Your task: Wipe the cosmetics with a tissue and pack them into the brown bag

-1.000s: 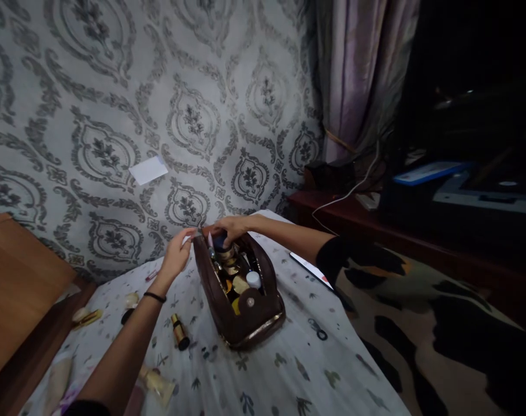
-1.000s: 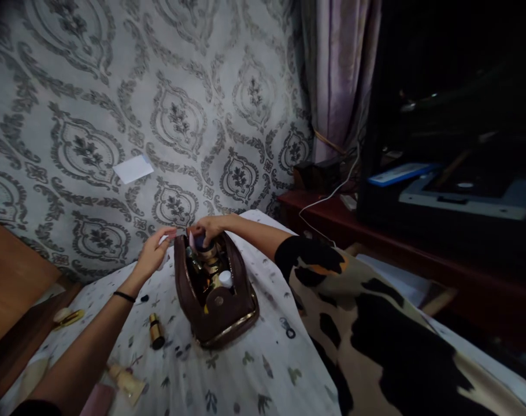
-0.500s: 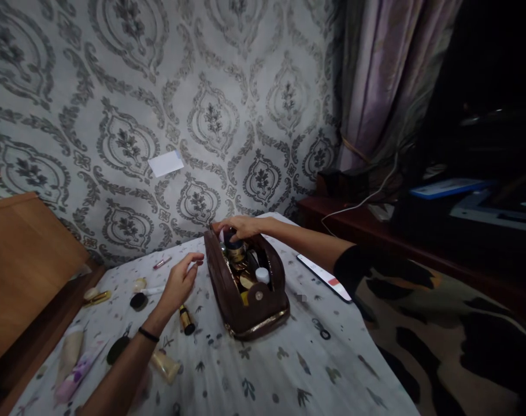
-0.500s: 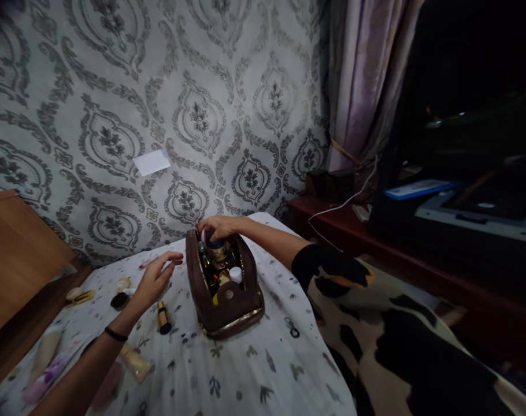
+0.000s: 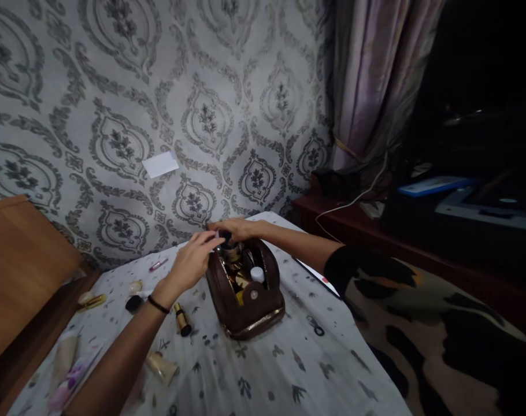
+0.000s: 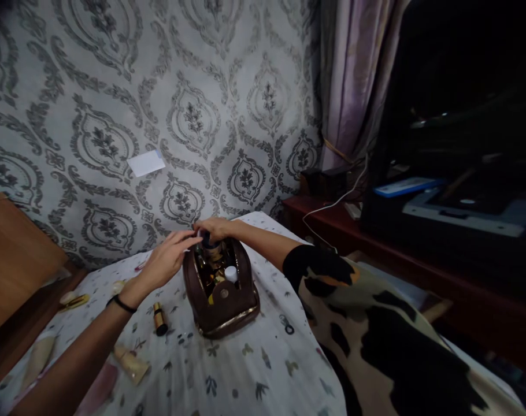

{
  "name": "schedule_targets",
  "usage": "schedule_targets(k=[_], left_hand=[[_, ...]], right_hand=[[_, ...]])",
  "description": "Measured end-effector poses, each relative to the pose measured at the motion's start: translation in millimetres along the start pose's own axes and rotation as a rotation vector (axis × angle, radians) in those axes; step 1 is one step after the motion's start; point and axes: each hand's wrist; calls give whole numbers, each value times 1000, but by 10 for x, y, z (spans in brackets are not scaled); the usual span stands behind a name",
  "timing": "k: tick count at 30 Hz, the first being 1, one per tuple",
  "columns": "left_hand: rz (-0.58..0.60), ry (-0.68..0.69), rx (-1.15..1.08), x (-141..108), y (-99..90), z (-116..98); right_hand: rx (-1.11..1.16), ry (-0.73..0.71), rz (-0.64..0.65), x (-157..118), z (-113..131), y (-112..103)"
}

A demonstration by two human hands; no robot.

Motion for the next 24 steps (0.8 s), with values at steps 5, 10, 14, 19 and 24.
schedule_targets(k=[5,10,14,19,24], left_hand=[[202,139,195,136,-37,-4],[164,94,178,107,6,-16],[112,84,114,93,87,8],[56,76,51,95,149,44],[32,6,-59,46,156,45]], right_hand=[[-68,55,-9,-42,89,-10],[-88,79,-13,-66,143,-16],[-88,87,-20,-62,152,0],[-75,74,-27,-58,137,20],[-65,72,-49,-62,103,37]])
Point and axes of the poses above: each hand's wrist, its own x-axis towards the middle knuckle, its own y-axis out of the palm, z = x × y, and after that the axes turned 8 degrees about x, right-handed
